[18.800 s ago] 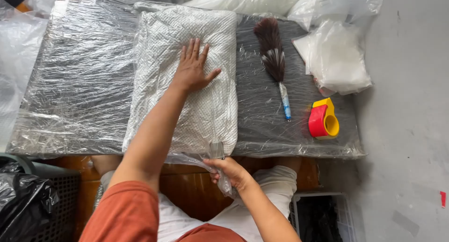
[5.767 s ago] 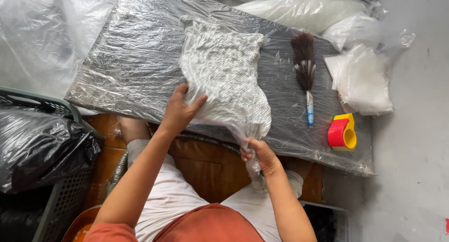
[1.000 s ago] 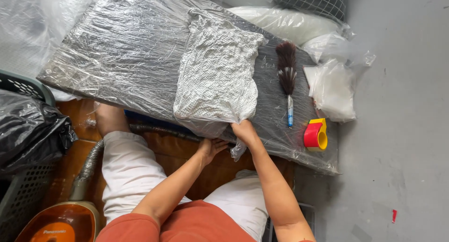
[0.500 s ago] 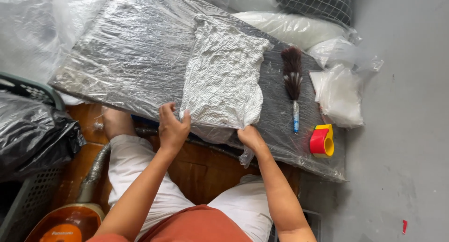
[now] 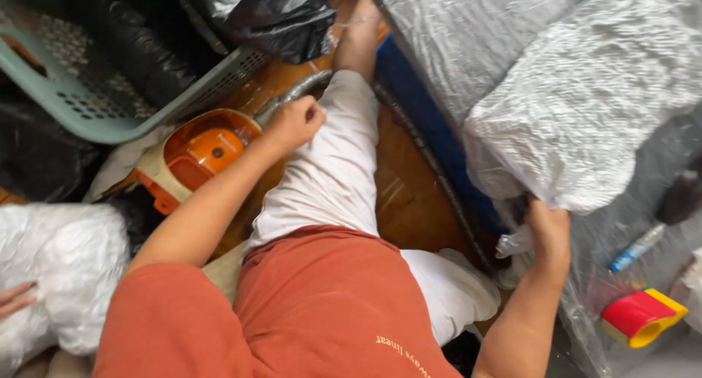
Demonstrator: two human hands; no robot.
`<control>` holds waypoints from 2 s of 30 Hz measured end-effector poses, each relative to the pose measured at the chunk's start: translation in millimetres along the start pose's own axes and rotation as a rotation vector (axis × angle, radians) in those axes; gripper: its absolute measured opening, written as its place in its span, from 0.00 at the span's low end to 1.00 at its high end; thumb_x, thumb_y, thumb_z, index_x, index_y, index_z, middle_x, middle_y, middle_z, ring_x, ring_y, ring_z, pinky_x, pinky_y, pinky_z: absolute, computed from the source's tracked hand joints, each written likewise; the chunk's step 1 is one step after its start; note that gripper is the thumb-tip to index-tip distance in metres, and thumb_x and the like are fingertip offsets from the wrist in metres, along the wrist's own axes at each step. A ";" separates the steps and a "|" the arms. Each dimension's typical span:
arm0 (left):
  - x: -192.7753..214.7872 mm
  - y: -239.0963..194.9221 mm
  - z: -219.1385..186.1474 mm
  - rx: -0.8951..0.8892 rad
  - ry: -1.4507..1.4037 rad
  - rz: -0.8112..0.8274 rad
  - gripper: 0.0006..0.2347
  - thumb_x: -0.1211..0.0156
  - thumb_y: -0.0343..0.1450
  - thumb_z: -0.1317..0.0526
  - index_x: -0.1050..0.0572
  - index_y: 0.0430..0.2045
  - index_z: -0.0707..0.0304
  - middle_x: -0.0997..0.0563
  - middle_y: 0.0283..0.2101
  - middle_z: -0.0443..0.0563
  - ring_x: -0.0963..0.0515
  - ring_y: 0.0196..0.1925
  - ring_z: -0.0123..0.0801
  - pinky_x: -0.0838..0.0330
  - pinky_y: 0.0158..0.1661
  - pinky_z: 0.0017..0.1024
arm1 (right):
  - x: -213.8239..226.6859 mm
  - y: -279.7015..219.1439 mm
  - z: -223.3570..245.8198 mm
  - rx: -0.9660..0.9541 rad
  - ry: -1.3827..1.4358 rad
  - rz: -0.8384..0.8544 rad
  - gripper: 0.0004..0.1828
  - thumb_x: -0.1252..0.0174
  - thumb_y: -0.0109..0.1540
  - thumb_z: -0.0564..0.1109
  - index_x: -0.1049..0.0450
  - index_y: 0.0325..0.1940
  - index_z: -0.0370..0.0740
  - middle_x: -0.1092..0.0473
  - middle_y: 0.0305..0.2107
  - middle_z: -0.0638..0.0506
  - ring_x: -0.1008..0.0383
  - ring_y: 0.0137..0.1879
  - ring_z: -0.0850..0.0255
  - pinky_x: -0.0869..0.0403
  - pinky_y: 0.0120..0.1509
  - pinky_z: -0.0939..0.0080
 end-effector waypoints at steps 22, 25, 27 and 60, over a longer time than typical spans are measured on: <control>41.3 -225.8 208.9 0.305 1.222 1.091 0.23 0.47 0.72 0.33 0.23 0.47 0.45 0.17 0.47 0.35 0.16 0.49 0.29 0.25 0.35 0.27 | -2.0 -9.1 -2.8 -0.108 0.108 -0.108 0.19 0.43 0.64 0.59 0.24 0.54 0.49 0.33 0.30 0.58 0.35 0.34 0.69 0.33 0.40 0.62; 46.4 -227.3 204.6 0.228 1.222 0.956 0.19 0.44 0.70 0.35 0.21 0.40 0.44 0.15 0.39 0.36 0.15 0.39 0.30 0.27 0.31 0.26 | -4.1 2.5 -22.2 -0.122 0.061 -0.136 0.25 0.42 0.63 0.59 0.23 0.58 0.44 0.29 0.31 0.51 0.30 0.34 0.62 0.31 0.41 0.56; 53.9 -227.3 194.4 0.214 1.073 0.856 0.17 0.34 0.68 0.45 0.17 0.44 0.54 0.12 0.43 0.47 0.13 0.51 0.39 0.20 0.48 0.43 | -8.5 15.1 -42.4 -0.079 0.168 -0.180 0.25 0.35 0.62 0.61 0.19 0.48 0.37 0.23 0.34 0.42 0.20 0.45 0.53 0.27 0.47 0.50; -149.4 137.1 -376.7 -0.179 -0.538 0.251 0.24 0.30 0.68 0.47 0.27 0.46 0.70 0.21 0.47 0.73 0.21 0.55 0.63 0.25 0.52 0.51 | 15.0 10.8 -21.5 -0.157 0.153 -0.178 0.32 0.40 0.56 0.65 0.22 0.51 0.36 0.22 0.45 0.41 0.22 0.56 0.50 0.21 0.56 0.49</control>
Point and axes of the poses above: each hand's wrist, its own y-axis towards the middle knuckle, its own x-axis out of the back of the hand, z = x × y, the point moved 9 cm from there along y, towards the middle knuckle
